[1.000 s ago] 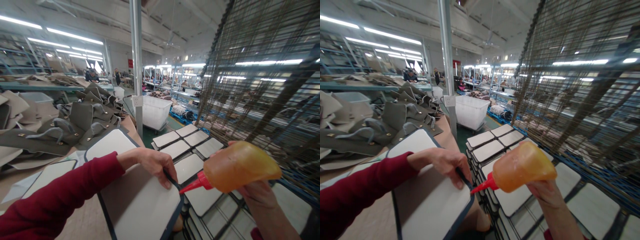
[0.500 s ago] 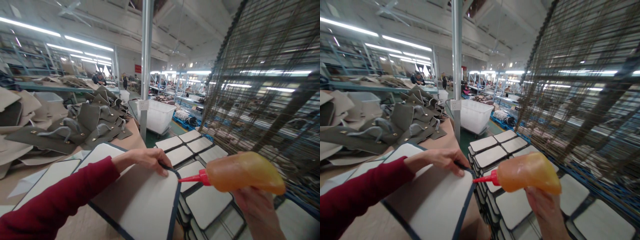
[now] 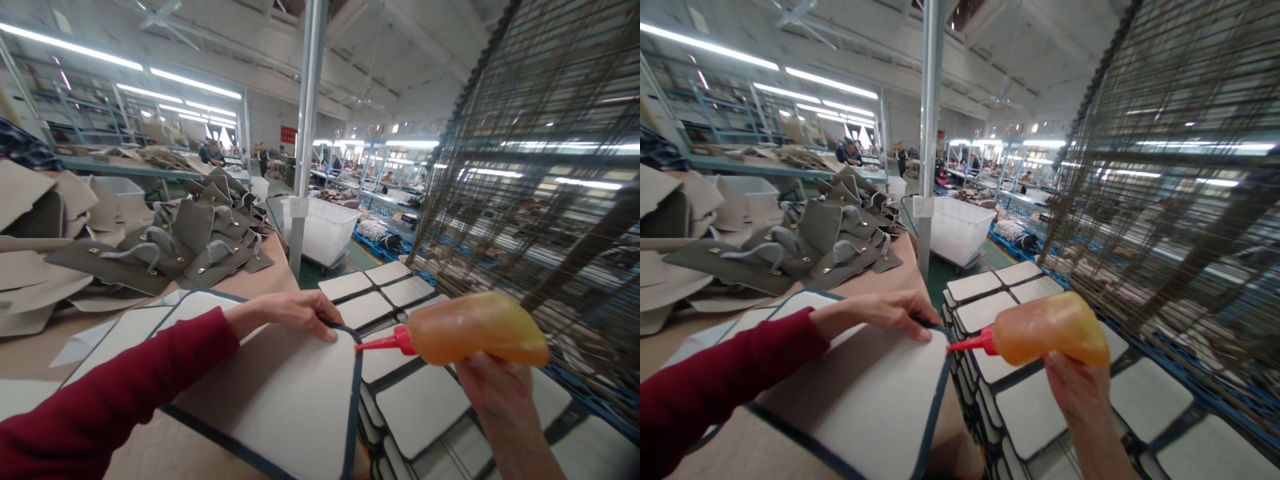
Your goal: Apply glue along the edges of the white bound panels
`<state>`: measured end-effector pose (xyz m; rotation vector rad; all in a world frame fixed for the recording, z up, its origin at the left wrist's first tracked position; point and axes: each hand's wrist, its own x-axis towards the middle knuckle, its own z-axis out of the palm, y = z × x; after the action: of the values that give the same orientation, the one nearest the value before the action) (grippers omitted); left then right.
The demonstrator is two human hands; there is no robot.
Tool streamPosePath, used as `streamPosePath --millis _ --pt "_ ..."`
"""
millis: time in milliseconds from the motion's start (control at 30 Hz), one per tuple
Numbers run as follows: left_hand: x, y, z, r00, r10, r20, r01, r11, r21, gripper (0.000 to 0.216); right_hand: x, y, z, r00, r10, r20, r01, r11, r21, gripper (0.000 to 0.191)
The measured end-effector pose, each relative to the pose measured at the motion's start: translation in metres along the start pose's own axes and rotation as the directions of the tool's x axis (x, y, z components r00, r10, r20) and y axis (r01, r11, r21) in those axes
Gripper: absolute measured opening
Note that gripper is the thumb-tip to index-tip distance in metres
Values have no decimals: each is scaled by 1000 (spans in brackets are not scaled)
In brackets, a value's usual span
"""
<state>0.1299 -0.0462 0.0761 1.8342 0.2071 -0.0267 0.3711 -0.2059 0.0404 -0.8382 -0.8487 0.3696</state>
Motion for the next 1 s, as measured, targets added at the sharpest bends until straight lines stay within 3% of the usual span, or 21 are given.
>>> streamPosePath --millis 267,600,800,1000 --pt "-9 -9 -4 999 -23 -49 24 1000 13 20 -13 2 2 998 52 45 -53 998 28 31" --pt "-16 -17 -6 998 -23 -55 17 995 -98 21 -17 9 -2 989 60 136 -57 998 -22 34" --pt "-22 -14 -5 994 -50 -93 36 988 -148 19 -25 10 -5 985 138 101 -130 988 -80 53" --pt "-25 -24 -9 992 -72 -106 48 975 -218 22 -29 6 -3 980 179 83 -165 974 -153 55"
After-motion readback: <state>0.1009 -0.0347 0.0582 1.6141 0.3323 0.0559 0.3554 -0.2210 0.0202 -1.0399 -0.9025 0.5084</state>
